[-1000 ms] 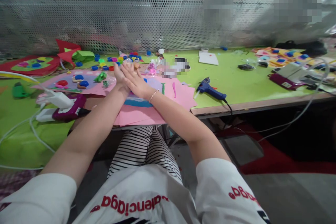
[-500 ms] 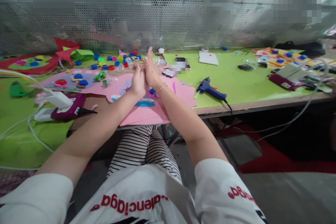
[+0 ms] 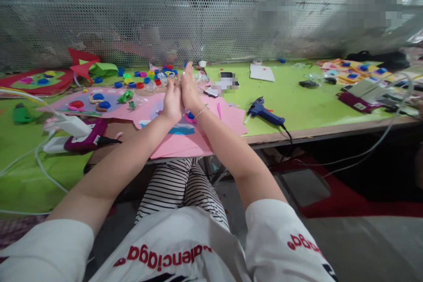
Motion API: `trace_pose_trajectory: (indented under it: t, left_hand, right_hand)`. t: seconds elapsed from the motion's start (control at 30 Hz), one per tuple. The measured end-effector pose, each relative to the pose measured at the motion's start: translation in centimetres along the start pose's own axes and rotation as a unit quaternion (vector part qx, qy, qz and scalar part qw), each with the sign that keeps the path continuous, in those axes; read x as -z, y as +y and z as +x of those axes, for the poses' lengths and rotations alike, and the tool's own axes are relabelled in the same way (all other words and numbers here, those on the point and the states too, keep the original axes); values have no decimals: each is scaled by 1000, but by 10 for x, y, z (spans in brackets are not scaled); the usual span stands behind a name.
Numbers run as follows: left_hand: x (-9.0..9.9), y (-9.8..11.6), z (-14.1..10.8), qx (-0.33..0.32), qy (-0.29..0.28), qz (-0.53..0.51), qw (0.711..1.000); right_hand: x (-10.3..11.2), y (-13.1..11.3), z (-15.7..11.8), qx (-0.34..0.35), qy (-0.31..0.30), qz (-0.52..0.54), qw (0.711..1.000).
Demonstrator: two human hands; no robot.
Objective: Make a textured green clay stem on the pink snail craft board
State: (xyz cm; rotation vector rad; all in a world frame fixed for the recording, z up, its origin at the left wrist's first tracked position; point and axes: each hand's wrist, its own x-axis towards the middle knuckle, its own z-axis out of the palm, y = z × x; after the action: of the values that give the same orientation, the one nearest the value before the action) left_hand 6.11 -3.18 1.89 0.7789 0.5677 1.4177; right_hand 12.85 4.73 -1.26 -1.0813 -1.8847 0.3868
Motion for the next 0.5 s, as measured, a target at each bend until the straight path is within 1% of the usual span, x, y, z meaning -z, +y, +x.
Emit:
trace_pose_trajectory:
  t: [0.1, 0.17, 0.27, 0.37, 0.43, 0.5]
  left_hand:
    - [6, 5, 6, -64, -46, -23, 997]
    - [11, 8, 9, -91, -51, -33, 994]
    - [19, 15, 14, -93, -25, -36, 995]
    - [30, 24, 24, -78, 24, -38, 996]
    - [38, 28, 31, -68, 59, -24, 996]
    - [43, 28, 36, -70, 74, 0, 995]
  right_hand:
    - [-12, -16, -9, 13, -15, 16, 1000]
    - [-16, -25, -14, 22, -37, 18, 999]
    - [-19, -35, -20, 25, -76, 34, 996]
    - [-19, -43, -27, 35, -112, 47, 992]
    - [-19, -47, -32, 47, -137, 46, 988]
    - [-21, -49, -34, 53, -148, 52, 986]
